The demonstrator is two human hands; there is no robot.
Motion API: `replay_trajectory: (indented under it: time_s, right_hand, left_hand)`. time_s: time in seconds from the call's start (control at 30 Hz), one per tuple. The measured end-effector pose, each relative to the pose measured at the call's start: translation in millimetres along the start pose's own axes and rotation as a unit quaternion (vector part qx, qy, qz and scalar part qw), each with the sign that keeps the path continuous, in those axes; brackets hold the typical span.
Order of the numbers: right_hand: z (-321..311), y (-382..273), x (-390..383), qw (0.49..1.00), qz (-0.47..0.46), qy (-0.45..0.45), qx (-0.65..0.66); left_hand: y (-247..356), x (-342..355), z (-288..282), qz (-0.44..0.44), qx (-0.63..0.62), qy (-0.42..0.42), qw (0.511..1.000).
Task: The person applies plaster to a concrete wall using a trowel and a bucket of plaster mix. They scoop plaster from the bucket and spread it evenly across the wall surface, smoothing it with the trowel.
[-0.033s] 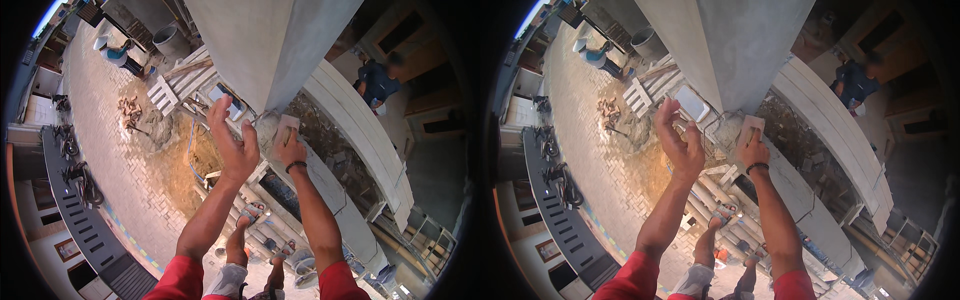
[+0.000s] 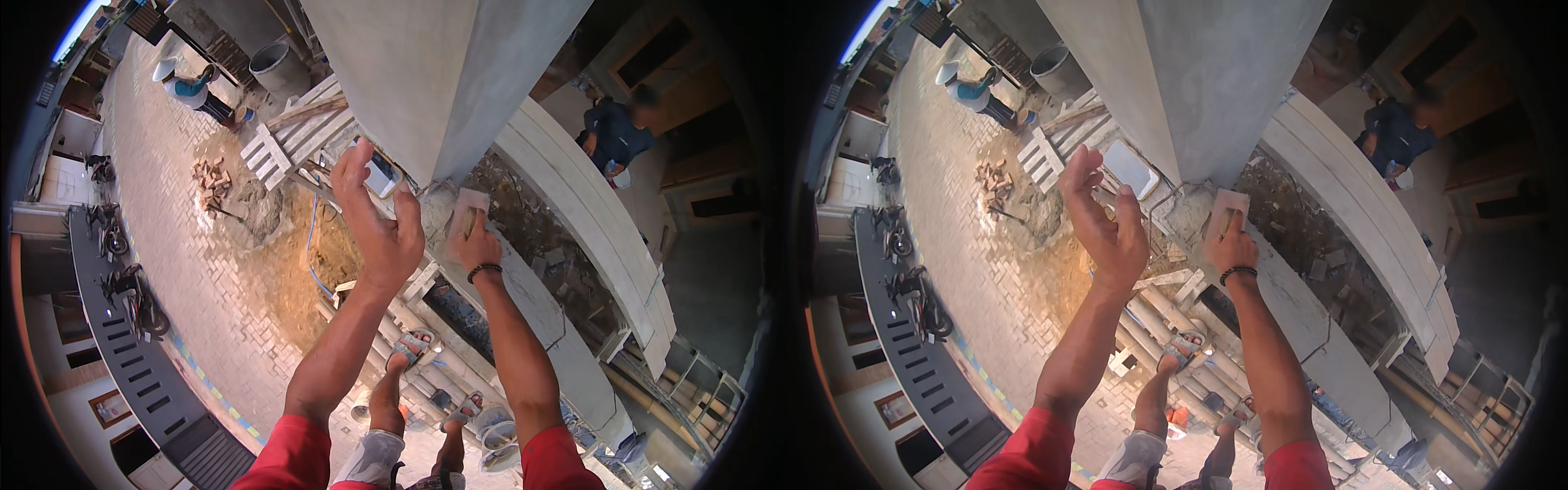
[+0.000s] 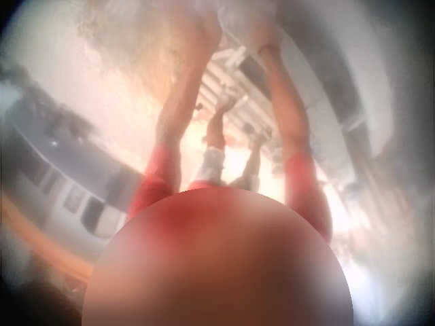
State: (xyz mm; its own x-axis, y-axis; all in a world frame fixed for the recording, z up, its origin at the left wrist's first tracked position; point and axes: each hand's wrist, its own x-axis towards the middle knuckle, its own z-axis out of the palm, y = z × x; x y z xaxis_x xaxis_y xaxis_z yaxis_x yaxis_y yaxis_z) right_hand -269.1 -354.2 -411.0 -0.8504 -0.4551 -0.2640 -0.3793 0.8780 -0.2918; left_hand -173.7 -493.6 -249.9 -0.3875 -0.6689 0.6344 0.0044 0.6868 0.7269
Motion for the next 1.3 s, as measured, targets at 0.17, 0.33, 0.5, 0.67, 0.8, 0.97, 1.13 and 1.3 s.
replay_trajectory:
  time_s: [0.17,0.33,0.5,0.67,0.8,0.97,1.13,1.3]
  right_hand:
    - [-2.4,22.2,3.5,1.0,-0.004,-0.02,0.003]
    - [-13.4,53.9,-16.7,0.998,0.037,-0.055,0.017]
    - [-47.9,76.6,-46.7,0.999,-0.031,-0.039,0.002]
    - [-53.7,90.6,-28.2,0.98,-0.198,0.022,-0.01]
    - [-54.3,66.1,-5.5,0.964,-0.263,0.004,-0.028]
    - [-30.3,59.5,16.9,0.942,-0.319,0.052,-0.096]
    - [-14.1,51.4,23.9,0.949,-0.28,0.049,-0.14]
    - [-20.1,50.1,30.5,0.975,-0.192,0.018,-0.111]
  left_hand:
    - [28.6,68.2,12.2,0.121,0.028,0.04,0.991]
    - [47.9,105.7,22.1,0.256,0.095,0.031,0.962]
    - [50.0,123.2,47.6,0.291,0.044,0.062,0.954]
    - [47.4,136.8,62.0,0.296,0.091,0.136,0.941]
    - [19.8,146.8,67.3,0.338,0.132,0.173,0.916]
    - [39.9,141.1,67.4,0.318,0.112,0.17,0.926]
    - [17.3,150.6,70.9,0.362,0.137,0.19,0.902]
    - [9.3,157.7,74.1,0.39,0.127,0.206,0.888]
